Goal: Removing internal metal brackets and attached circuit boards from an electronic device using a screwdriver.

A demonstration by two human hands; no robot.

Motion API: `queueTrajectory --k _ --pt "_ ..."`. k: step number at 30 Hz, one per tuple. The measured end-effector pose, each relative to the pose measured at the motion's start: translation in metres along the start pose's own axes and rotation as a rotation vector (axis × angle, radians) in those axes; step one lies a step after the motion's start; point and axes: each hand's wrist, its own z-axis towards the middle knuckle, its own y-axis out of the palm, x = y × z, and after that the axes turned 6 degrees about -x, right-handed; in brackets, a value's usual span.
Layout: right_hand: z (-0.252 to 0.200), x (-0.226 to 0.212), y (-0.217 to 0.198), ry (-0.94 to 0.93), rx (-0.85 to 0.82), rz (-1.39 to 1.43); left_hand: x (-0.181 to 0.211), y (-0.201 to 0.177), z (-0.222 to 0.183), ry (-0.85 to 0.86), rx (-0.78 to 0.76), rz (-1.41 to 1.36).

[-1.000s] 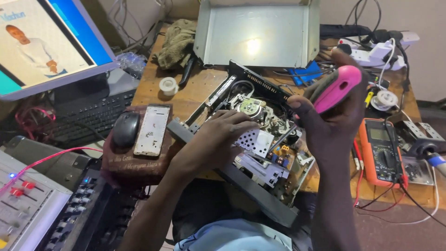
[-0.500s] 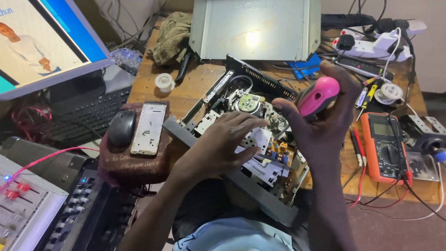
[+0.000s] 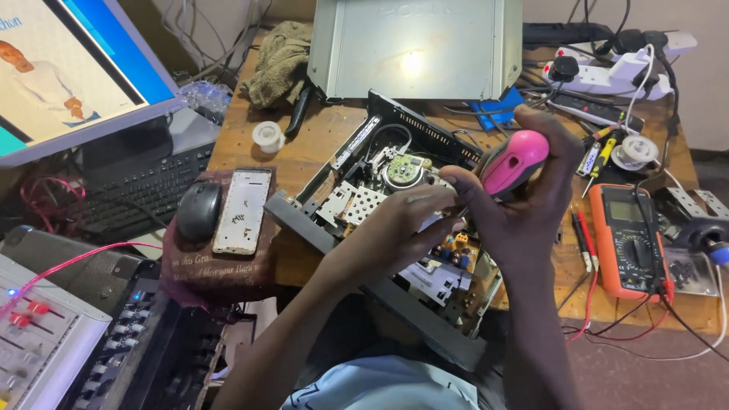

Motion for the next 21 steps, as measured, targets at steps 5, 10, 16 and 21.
queueTrajectory --k 5,10,16,21 --pt "0.001 0.001 -0.002 -0.057 0.020 -0.156 -0.009 0.009 0.003 -0.052 -0.010 -0.048" --pt "0.003 -0.003 -0.002 -0.008 0.003 -0.157 -0.017 0.016 0.002 -0.104 0.012 -0.033" --pt "0.009 -0.023 -0.010 0.166 -0.179 0.104 -0.021 0.024 -0.001 -0.094 0.166 0.127" --pt "0.010 -0.014 -0.019 0.120 -0.270 0.414 -0.009 0.019 0.002 -0.079 0.212 0.115"
